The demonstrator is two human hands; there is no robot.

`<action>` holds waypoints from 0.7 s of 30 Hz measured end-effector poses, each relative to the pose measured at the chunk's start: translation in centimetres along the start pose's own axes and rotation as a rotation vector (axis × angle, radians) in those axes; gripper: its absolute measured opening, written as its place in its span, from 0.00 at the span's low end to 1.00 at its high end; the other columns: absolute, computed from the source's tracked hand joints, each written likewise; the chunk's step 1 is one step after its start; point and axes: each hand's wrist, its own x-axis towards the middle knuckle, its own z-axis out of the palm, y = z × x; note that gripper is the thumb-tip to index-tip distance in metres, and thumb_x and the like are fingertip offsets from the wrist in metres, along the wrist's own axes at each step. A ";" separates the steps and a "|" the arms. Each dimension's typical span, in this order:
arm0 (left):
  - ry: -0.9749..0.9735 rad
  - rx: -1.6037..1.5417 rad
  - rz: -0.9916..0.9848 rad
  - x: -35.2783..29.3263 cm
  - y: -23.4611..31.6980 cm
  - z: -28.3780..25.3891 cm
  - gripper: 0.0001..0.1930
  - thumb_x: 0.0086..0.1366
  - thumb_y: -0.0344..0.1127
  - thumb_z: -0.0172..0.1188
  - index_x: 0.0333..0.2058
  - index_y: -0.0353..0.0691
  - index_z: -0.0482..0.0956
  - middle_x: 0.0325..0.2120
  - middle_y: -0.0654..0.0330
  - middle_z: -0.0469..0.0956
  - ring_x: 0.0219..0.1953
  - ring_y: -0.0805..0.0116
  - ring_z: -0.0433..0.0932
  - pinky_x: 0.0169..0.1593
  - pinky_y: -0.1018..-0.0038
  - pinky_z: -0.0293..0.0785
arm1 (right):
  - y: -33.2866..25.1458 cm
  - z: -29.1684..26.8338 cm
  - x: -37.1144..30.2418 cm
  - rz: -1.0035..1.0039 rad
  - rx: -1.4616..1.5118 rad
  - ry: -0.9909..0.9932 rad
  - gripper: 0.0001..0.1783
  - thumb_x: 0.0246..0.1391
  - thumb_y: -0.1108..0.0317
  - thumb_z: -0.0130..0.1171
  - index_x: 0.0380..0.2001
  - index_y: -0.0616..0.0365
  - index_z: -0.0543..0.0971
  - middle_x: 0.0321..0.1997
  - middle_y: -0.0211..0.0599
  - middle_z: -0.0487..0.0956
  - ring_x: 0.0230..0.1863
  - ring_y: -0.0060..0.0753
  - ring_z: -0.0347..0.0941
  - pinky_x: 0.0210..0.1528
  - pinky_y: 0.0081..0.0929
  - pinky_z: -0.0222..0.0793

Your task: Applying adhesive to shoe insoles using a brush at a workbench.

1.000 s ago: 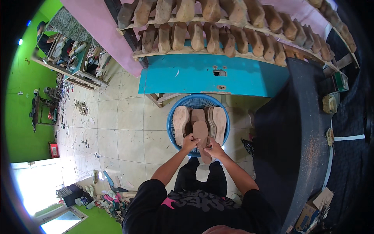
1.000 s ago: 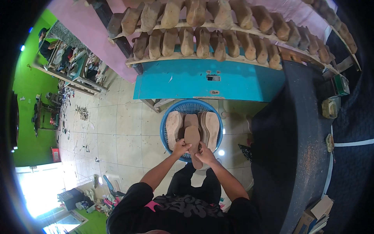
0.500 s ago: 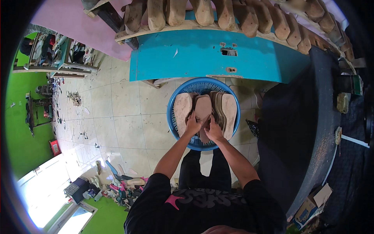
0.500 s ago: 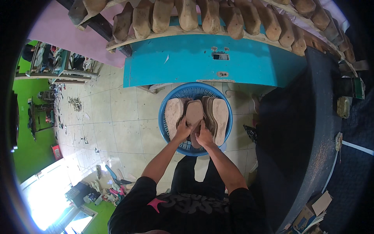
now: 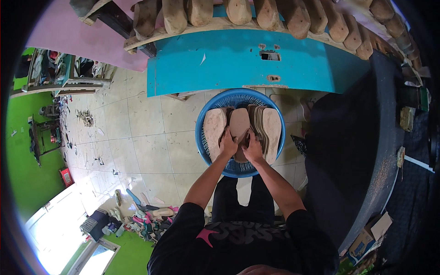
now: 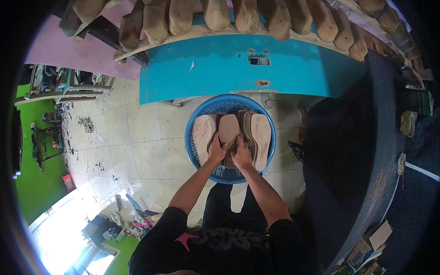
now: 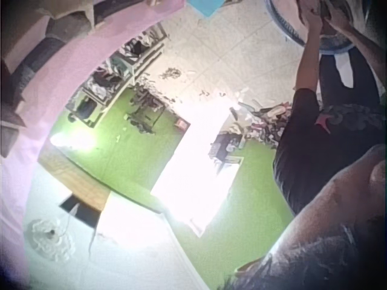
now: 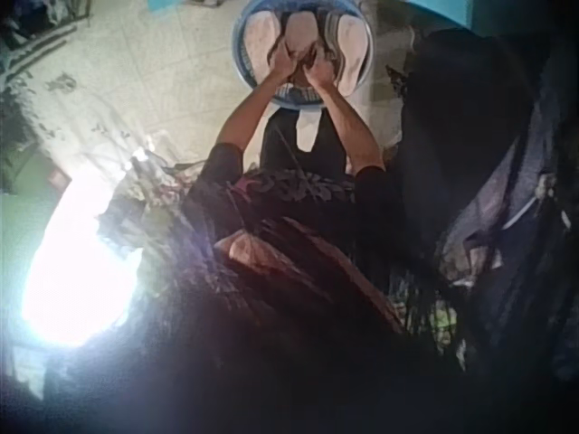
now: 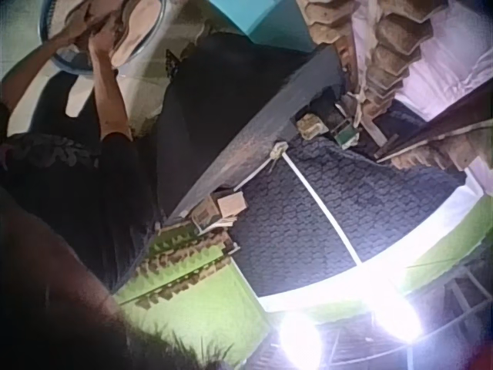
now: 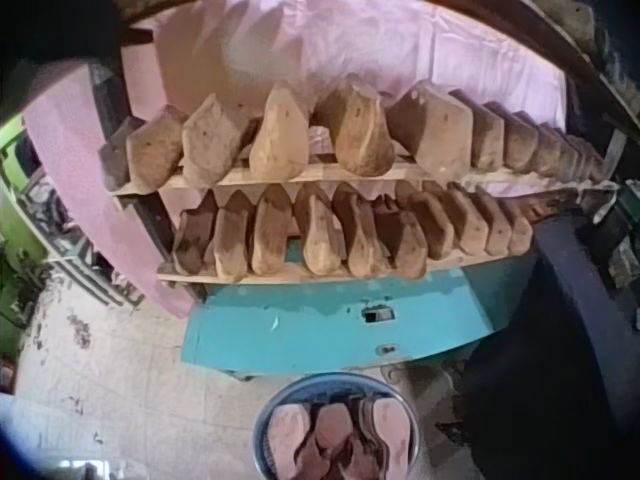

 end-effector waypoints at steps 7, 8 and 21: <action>0.092 0.108 -0.083 -0.5 0.9 0.2 0.36 0.57 0.30 0.56 0.61 0.38 0.48 0.45 0.37 0.71 0.48 0.39 0.70 0.51 0.53 0.66 | -2.0 0.0 0.2 0.153 -0.102 -0.053 0.40 0.42 0.69 0.62 0.57 0.55 0.54 0.43 0.62 0.70 0.42 0.63 0.71 0.42 0.48 0.71; 0.060 0.097 -0.126 -0.5 0.9 0.1 0.36 0.57 0.30 0.56 0.61 0.40 0.47 0.43 0.36 0.72 0.46 0.38 0.71 0.50 0.53 0.66 | -2.2 -0.1 0.3 0.176 -0.149 -0.100 0.38 0.43 0.68 0.62 0.56 0.56 0.54 0.43 0.62 0.70 0.41 0.63 0.72 0.42 0.49 0.71; 0.079 0.109 -0.147 -1.2 1.8 1.3 0.35 0.58 0.28 0.55 0.60 0.43 0.46 0.41 0.36 0.73 0.45 0.37 0.71 0.48 0.53 0.67 | -1.0 0.6 -0.2 0.196 -0.193 -0.137 0.42 0.47 0.69 0.55 0.62 0.56 0.45 0.41 0.59 0.73 0.38 0.61 0.75 0.40 0.50 0.72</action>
